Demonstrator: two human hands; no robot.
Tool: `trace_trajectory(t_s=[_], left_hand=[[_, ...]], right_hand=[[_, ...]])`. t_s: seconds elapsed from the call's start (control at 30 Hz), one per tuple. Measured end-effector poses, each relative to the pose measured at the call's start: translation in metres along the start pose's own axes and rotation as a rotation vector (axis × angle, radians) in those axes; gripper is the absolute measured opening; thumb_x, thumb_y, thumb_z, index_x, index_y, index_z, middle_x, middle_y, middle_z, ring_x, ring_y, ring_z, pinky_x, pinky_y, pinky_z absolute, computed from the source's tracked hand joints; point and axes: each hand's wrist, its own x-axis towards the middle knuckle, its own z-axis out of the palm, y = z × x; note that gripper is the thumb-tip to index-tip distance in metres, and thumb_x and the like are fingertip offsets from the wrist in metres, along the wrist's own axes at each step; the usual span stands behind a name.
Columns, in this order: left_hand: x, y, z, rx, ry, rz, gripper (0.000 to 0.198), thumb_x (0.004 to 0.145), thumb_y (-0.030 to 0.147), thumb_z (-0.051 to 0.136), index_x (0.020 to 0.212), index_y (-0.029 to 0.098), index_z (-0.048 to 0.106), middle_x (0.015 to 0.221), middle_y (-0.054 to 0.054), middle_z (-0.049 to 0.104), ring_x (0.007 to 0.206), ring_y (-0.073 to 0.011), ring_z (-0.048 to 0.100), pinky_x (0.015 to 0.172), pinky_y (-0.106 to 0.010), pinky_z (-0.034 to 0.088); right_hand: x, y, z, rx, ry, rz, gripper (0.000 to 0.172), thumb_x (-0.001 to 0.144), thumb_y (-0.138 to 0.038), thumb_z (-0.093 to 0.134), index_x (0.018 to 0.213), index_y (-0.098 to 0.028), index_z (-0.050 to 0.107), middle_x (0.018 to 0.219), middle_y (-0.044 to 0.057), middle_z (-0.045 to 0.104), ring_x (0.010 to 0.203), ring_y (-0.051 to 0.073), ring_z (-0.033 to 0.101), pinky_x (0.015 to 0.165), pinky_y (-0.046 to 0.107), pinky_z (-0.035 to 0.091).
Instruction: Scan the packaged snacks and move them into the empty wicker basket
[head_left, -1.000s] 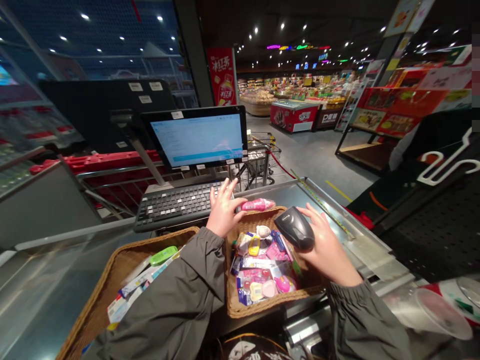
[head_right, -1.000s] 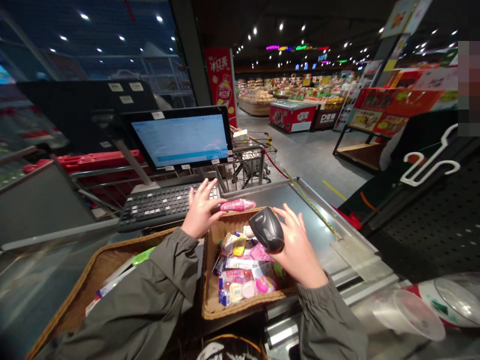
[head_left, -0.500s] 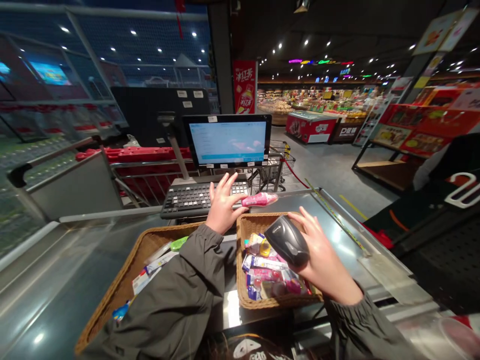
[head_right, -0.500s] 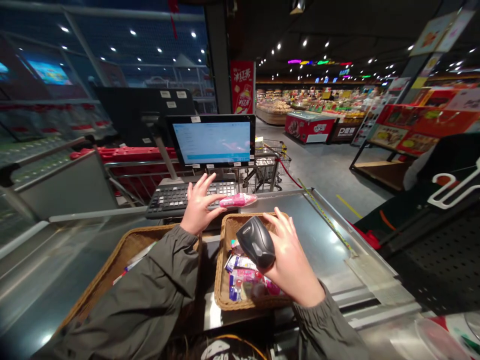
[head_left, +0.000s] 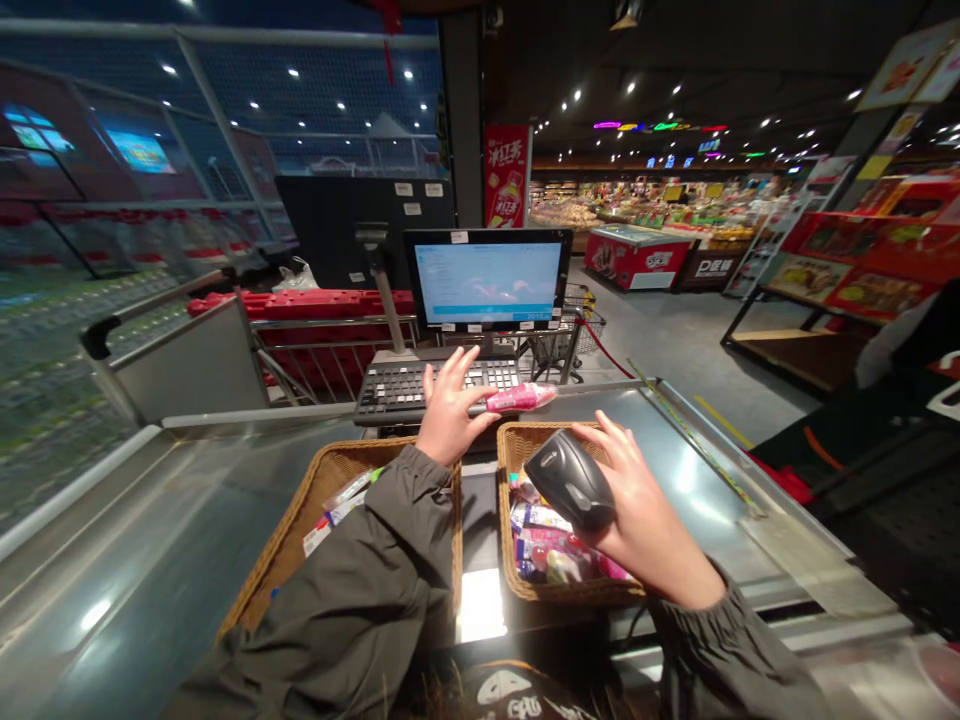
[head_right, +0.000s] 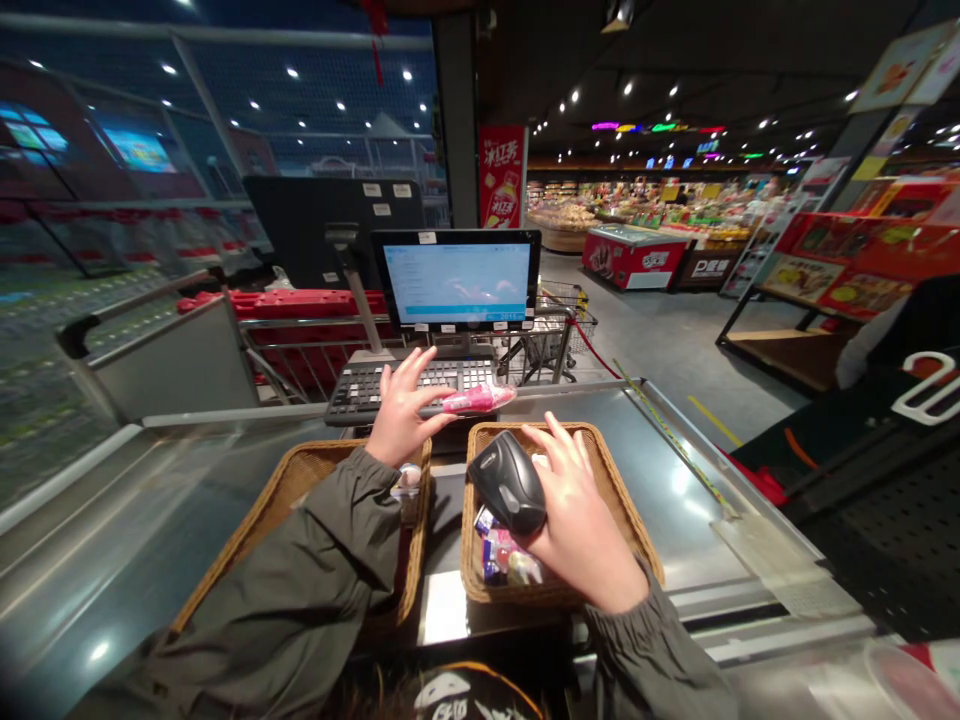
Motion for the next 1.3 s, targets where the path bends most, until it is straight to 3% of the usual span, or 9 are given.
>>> trace_trajectory(t_s=[0.4,1.0,1.3], left_hand=[[-0.016,-0.022,-0.02,0.007,0.017,-0.031,0.021,0.079,0.031,0.073,0.1,0.027,0.073,0.158,-0.009,0.034,0.148,-0.0316,0.025,0.116,-0.065,0.011],[-0.043,-0.053,-0.043,0.077,0.007,-0.027,0.021,0.081,0.033,0.072,0.101,0.026,0.073,0.157,-0.01,0.035,0.147,-0.0321,0.028,0.117,-0.065,0.008],[-0.078,-0.084,-0.051,0.122,-0.068,-0.089,0.024,0.08,0.038,0.072,0.102,0.027,0.074,0.157,-0.011,0.036,0.146,-0.0328,0.029,0.117,-0.065,0.008]], right_hand=[[0.012,-0.03,0.01,0.0,-0.03,-0.03,0.043,0.084,-0.031,0.059,0.126,-0.02,0.058,0.146,0.016,0.046,0.148,0.038,0.022,0.115,0.067,0.026],[0.028,-0.052,0.031,0.012,-0.072,-0.074,0.044,0.08,-0.024,0.06,0.124,-0.02,0.057,0.148,0.014,0.045,0.149,0.036,0.018,0.116,0.068,0.021],[0.028,-0.054,0.038,0.04,-0.075,-0.109,0.043,0.079,-0.027,0.061,0.121,-0.021,0.058,0.146,0.015,0.046,0.148,0.037,0.022,0.115,0.068,0.022]])
